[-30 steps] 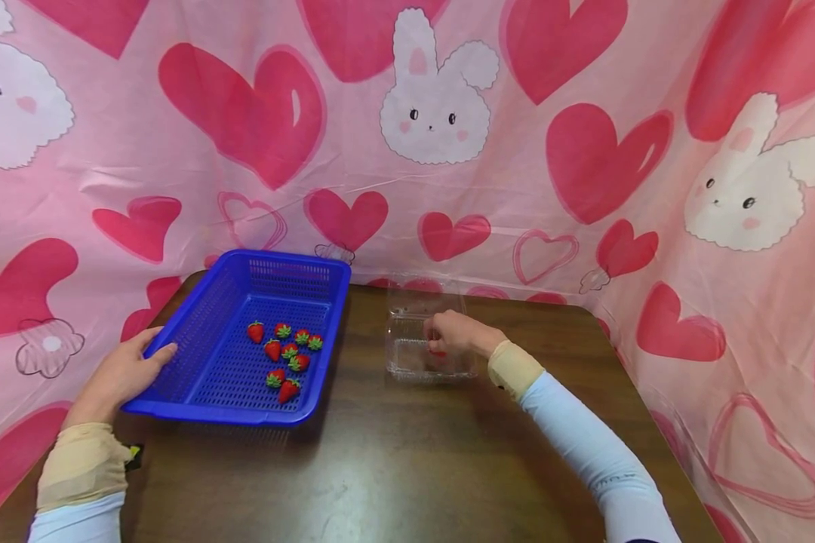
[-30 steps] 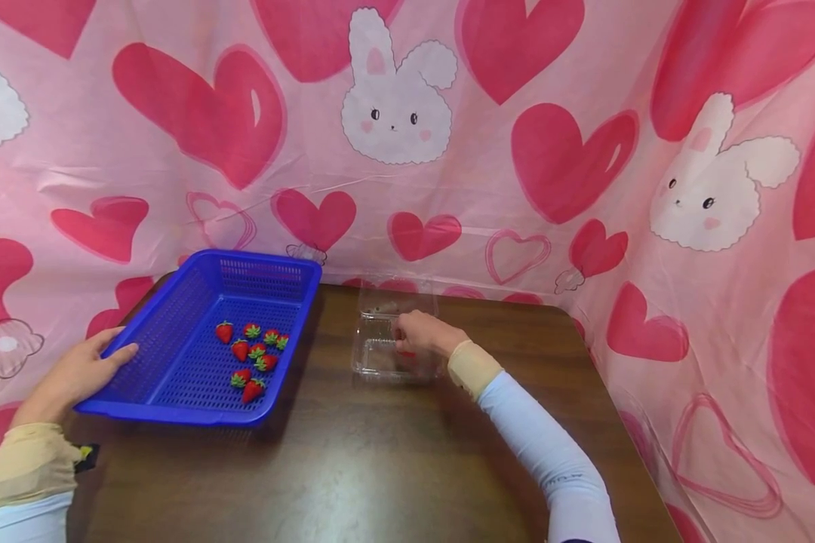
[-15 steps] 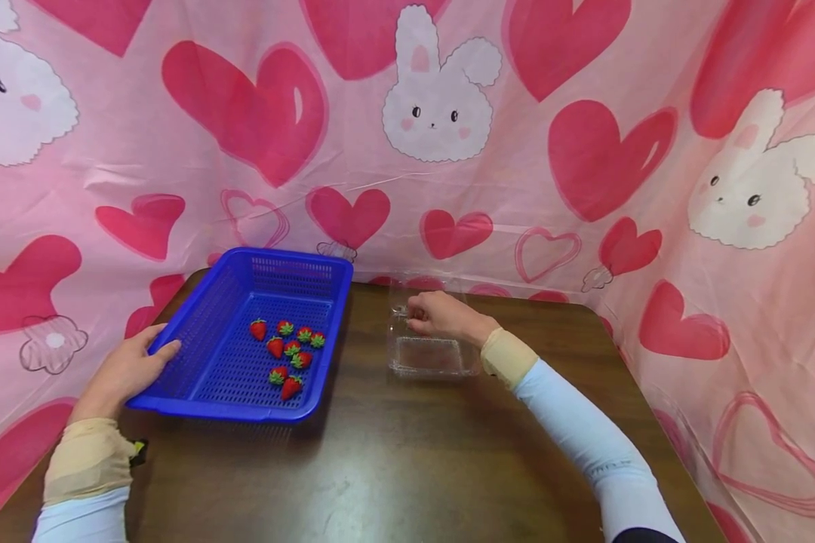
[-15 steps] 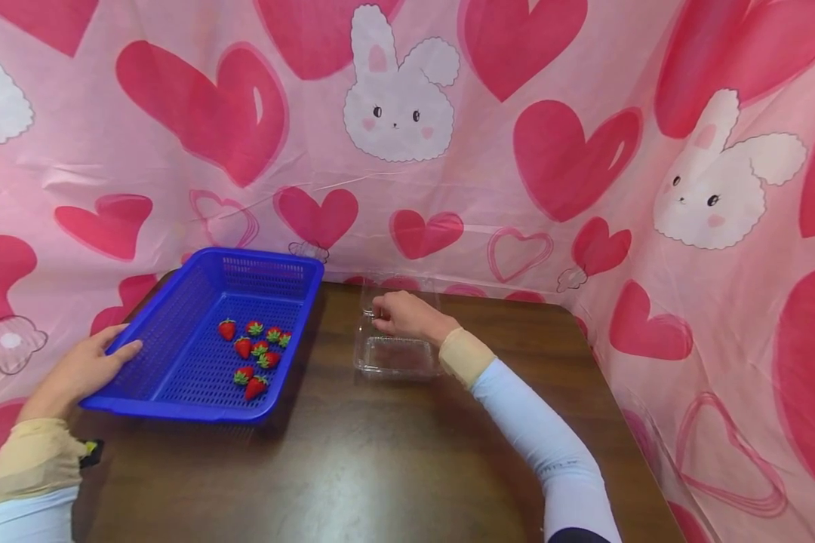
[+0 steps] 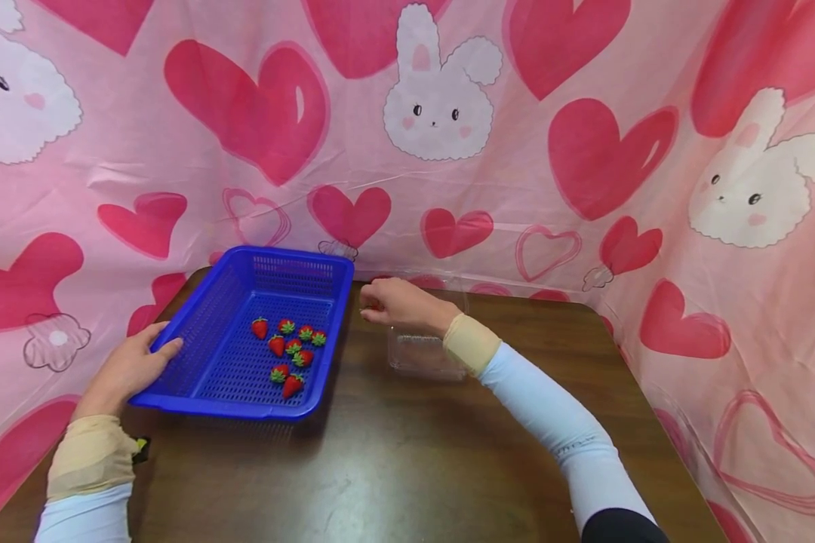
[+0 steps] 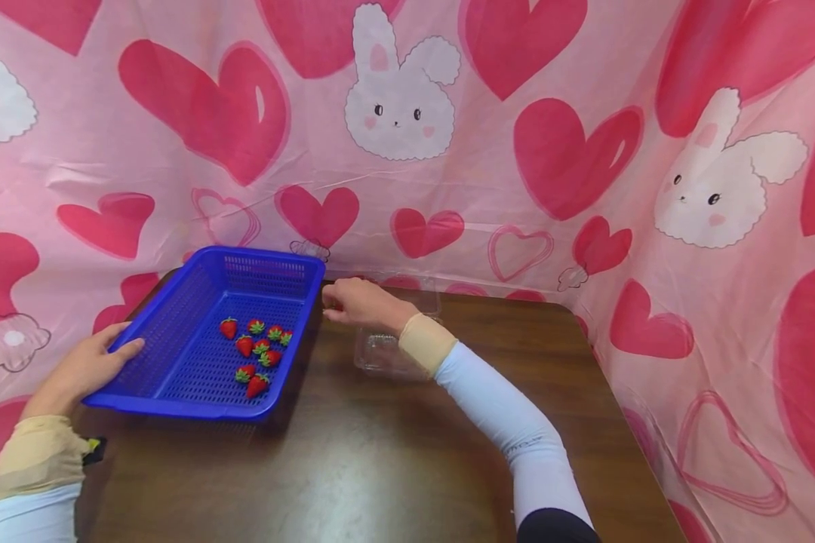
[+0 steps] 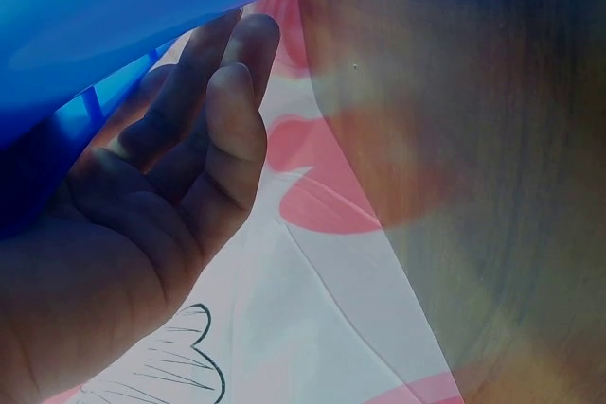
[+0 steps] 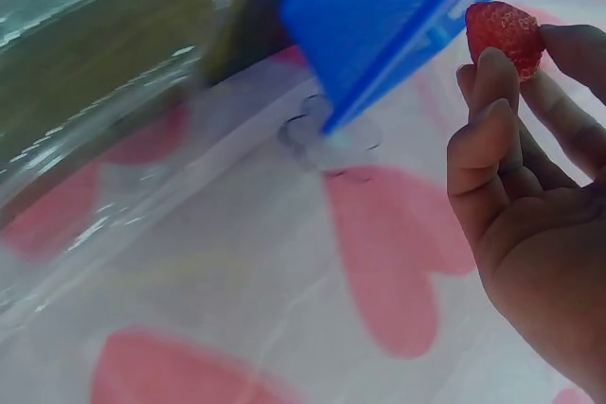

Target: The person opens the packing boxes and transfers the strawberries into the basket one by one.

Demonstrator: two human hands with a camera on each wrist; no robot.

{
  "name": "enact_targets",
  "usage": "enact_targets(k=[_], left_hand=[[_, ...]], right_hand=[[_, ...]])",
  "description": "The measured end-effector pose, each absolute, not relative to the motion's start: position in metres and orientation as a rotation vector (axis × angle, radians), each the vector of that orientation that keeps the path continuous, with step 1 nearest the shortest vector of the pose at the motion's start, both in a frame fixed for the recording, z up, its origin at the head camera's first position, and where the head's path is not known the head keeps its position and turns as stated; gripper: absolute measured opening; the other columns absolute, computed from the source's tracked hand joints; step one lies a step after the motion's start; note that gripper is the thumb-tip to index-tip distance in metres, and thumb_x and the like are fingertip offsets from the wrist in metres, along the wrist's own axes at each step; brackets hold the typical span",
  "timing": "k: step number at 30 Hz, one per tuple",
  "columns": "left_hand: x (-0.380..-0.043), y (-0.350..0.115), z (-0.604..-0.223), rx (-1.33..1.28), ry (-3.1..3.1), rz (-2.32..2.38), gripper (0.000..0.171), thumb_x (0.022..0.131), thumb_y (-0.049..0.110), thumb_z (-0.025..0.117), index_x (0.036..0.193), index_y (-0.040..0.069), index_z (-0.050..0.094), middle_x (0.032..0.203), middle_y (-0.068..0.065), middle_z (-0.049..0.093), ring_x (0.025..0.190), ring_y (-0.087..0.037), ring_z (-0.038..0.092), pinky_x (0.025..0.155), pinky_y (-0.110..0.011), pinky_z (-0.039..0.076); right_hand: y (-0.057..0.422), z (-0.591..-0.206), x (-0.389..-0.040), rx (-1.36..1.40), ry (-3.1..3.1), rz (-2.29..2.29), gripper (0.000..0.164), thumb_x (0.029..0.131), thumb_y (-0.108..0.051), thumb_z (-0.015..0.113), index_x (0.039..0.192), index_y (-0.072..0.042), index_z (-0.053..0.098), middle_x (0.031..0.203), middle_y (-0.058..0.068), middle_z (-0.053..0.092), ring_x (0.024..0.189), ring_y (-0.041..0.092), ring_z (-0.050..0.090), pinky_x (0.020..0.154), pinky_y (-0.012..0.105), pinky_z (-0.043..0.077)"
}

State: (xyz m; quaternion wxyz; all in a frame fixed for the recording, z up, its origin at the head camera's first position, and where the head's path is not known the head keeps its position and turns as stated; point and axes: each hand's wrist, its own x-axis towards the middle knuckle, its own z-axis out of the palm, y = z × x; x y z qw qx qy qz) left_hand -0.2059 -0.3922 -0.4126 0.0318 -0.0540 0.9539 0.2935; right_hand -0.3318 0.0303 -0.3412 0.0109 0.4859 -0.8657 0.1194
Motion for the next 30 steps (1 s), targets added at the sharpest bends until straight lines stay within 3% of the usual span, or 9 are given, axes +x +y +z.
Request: enact_targets(k=[7, 15, 30], left_hand=[[-0.201, -0.398, -0.409, -0.177, 2.945, 0.87, 0.073, 0.103, 0.042, 0.041, 0.149, -0.01, 0.02, 0.131, -0.047, 0.039, 0.107, -0.06, 0.048, 0.087, -0.071, 0.041], [-0.206, -0.394, -0.406, -0.186, 2.944, 0.881, 0.073, 0.103, 0.043, 0.041, 0.15, -0.009, 0.02, 0.133, -0.046, 0.038, 0.109, -0.06, 0.046, 0.09, -0.072, 0.039], [-0.21, -0.391, -0.413, -0.196, 2.919, 0.933, 0.073, 0.102, 0.043, 0.041, 0.15, -0.008, 0.021, 0.135, -0.045, 0.039, 0.112, -0.06, 0.046, 0.093, -0.073, 0.038]], right_hand=[[-0.026, -0.334, -0.318, 1.682, -2.599, 0.339, 0.013, 0.094, -0.025, 0.066, 0.094, -0.012, 0.065, 0.086, 0.001, 0.061, 0.078, 0.012, 0.054, 0.071, 0.022, 0.047], [-0.078, -0.345, -0.301, 1.83, -2.603, 0.187, 0.016, 0.095, -0.028, 0.063, 0.103, -0.014, 0.066, 0.095, 0.0, 0.063, 0.082, 0.01, 0.055, 0.074, 0.02, 0.047], [-0.121, -0.386, -0.279, 2.01, -2.645, 0.116, 0.013, 0.094, -0.027, 0.066, 0.1, -0.016, 0.069, 0.088, -0.007, 0.065, 0.079, 0.003, 0.056, 0.071, 0.015, 0.046]])
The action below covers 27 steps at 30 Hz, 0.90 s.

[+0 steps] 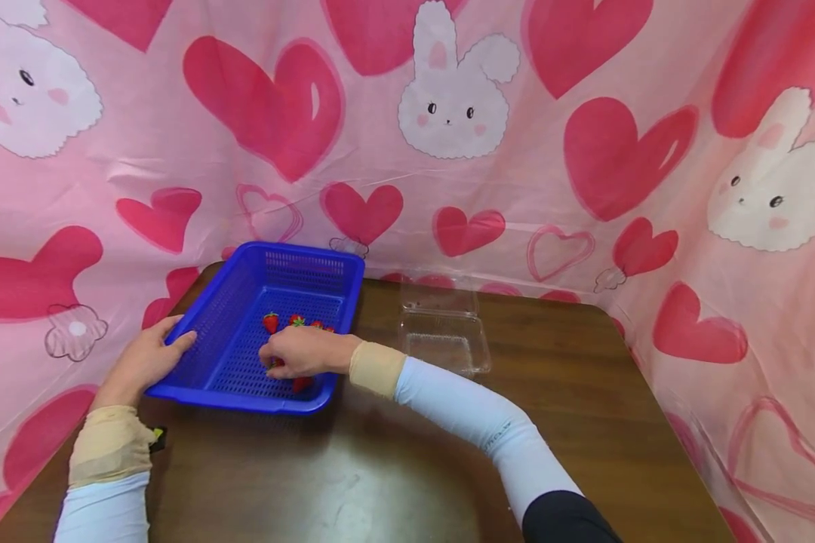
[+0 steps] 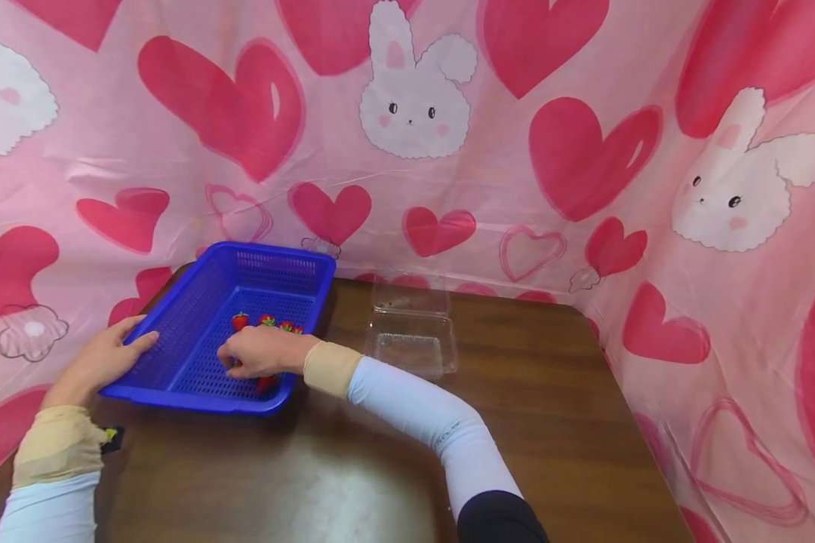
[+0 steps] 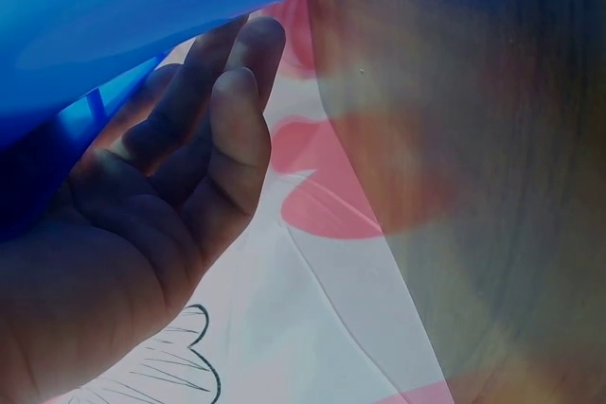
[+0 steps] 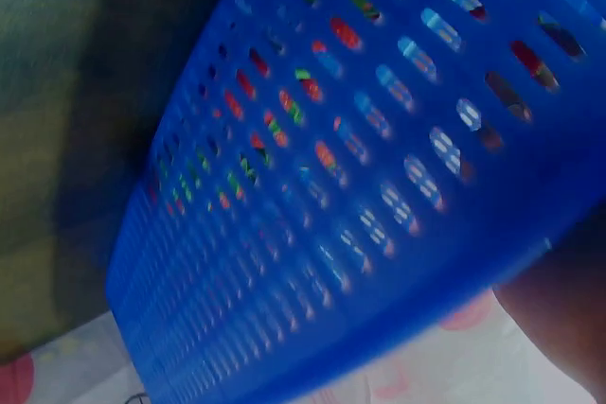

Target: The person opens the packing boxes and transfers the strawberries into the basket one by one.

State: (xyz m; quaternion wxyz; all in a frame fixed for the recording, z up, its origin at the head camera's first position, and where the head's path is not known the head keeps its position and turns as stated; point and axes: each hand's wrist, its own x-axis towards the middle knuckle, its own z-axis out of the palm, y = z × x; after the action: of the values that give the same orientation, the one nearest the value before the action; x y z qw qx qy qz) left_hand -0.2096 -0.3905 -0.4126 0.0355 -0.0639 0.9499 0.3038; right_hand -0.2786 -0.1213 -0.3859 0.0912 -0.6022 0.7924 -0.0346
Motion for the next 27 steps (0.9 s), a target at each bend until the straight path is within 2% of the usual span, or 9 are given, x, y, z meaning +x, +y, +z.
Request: enact_targets(k=[5, 11, 23, 27], left_hand=[[-0.211, -0.39, -0.413, -0.184, 2.942, 0.922, 0.071, 0.102, 0.041, 0.042, 0.149, -0.009, 0.024, 0.134, -0.045, 0.039, 0.112, -0.06, 0.046, 0.093, -0.072, 0.038], [-0.211, -0.39, -0.413, -0.191, 2.926, 0.936, 0.072, 0.102, 0.042, 0.041, 0.149, -0.008, 0.023, 0.135, -0.045, 0.039, 0.112, -0.059, 0.047, 0.094, -0.072, 0.038], [-0.209, -0.389, -0.41, -0.21, 2.897, 0.957, 0.073, 0.102, 0.043, 0.041, 0.151, -0.008, 0.02, 0.135, -0.044, 0.038, 0.111, -0.058, 0.046, 0.093, -0.071, 0.038], [-0.209, -0.39, -0.411, -0.194, 2.91, 0.962, 0.072, 0.103, 0.042, 0.041, 0.15, -0.009, 0.022, 0.133, -0.044, 0.04, 0.109, -0.057, 0.048, 0.092, -0.07, 0.039]], right_hand=[[-0.13, -0.395, -0.279, -1.742, 2.322, -0.054, 0.013, 0.095, -0.027, 0.065, 0.102, -0.017, 0.069, 0.093, -0.009, 0.068, 0.084, 0.002, 0.06, 0.075, 0.014, 0.048], [-0.14, -0.405, -0.278, -1.684, 2.308, 0.0, 0.012, 0.094, -0.028, 0.066, 0.102, -0.019, 0.07, 0.094, -0.011, 0.069, 0.083, 0.001, 0.062, 0.073, 0.015, 0.049], [-0.146, -0.418, -0.277, -1.641, 2.294, 0.092, 0.009, 0.092, -0.027, 0.068, 0.095, -0.019, 0.069, 0.087, -0.009, 0.068, 0.076, 0.007, 0.062, 0.068, 0.018, 0.048], [-0.146, -0.418, -0.277, -1.645, 2.304, 0.063, 0.008, 0.094, -0.026, 0.065, 0.094, -0.018, 0.068, 0.084, -0.008, 0.066, 0.075, 0.007, 0.06, 0.066, 0.019, 0.047]])
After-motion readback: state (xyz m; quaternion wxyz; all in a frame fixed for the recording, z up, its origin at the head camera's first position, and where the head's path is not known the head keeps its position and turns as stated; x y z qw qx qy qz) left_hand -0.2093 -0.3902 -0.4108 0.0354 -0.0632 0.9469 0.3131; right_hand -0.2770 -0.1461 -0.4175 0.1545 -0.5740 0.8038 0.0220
